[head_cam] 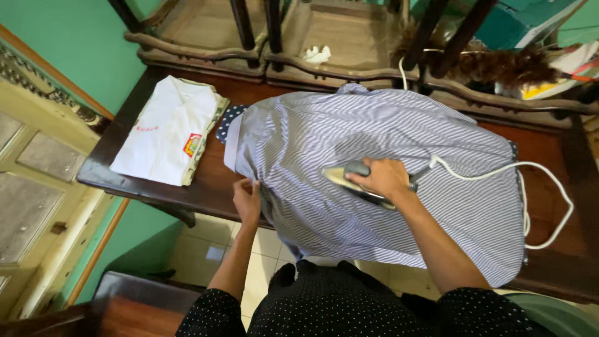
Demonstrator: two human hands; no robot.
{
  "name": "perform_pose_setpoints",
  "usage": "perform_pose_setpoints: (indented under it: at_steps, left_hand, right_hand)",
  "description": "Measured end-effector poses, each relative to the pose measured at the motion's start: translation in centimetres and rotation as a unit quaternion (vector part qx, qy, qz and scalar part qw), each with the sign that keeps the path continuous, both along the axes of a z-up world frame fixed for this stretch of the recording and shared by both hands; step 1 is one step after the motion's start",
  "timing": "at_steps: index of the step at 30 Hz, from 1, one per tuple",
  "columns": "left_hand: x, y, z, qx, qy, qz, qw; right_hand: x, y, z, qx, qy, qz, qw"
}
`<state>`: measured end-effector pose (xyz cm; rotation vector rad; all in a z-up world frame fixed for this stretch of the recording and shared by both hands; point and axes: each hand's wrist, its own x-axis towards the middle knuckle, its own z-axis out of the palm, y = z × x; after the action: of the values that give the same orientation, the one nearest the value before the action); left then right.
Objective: The person irons a blue striped shirt using an iron on an ironing board, smoothing the fabric with one hand while moving the iron, then folds the shirt and presses the folded surfaces.
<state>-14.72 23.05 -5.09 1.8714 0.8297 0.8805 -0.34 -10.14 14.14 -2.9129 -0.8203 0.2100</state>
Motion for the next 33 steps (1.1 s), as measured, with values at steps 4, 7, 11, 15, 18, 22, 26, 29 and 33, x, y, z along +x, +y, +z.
perform_pose_setpoints:
  at_steps: [4, 7, 11, 15, 18, 22, 26, 29, 33]
  left_hand:
    - [0.2, 4.8, -4.9, -0.032, -0.040, -0.020, 0.998]
    - [-0.3, 9.7, -6.0, -0.112, -0.168, 0.000, 0.979]
    - [-0.6, 12.5, -6.4, -0.187, -0.122, -0.079, 0.972]
    - [1.5, 14.7, -4.7, -0.206, -0.040, -0.140, 0.968]
    - [2.6, 15.1, -3.4, -0.262, 0.069, -0.167, 0.948]
    - [4.8, 15.5, -2.0, -0.332, 0.053, -0.182, 0.924]
    - [7.8, 15.8, -2.2, -0.298, -0.076, -0.201, 0.930]
    - [9.4, 15.9, -2.1, -0.259, -0.054, -0.137, 0.955]
    - [8.6, 16.1, -1.6, -0.180, 0.043, -0.085, 0.979]
  right_hand:
    - [-1.0, 1.6, 0.3, -0.015, 0.012, 0.048, 0.999]
    - [-0.8, 3.4, 0.6, 0.031, -0.007, -0.043, 0.999]
    - [-1.4, 5.5, 0.5, -0.030, 0.014, 0.036, 0.999]
    - [-2.0, 7.5, 0.0, -0.035, -0.014, 0.060, 0.998]
    - [-1.9, 9.6, -0.4, -0.016, 0.008, 0.003, 1.000]
    - [-2.9, 11.0, -0.8, -0.037, -0.026, 0.082, 0.996]
    - [-2.9, 14.2, -1.0, 0.048, -0.066, -0.033, 0.996]
    - [-2.9, 15.7, -0.9, -0.032, -0.033, 0.055, 0.997]
    - [-3.9, 18.2, -1.0, -0.009, -0.036, 0.051, 0.998]
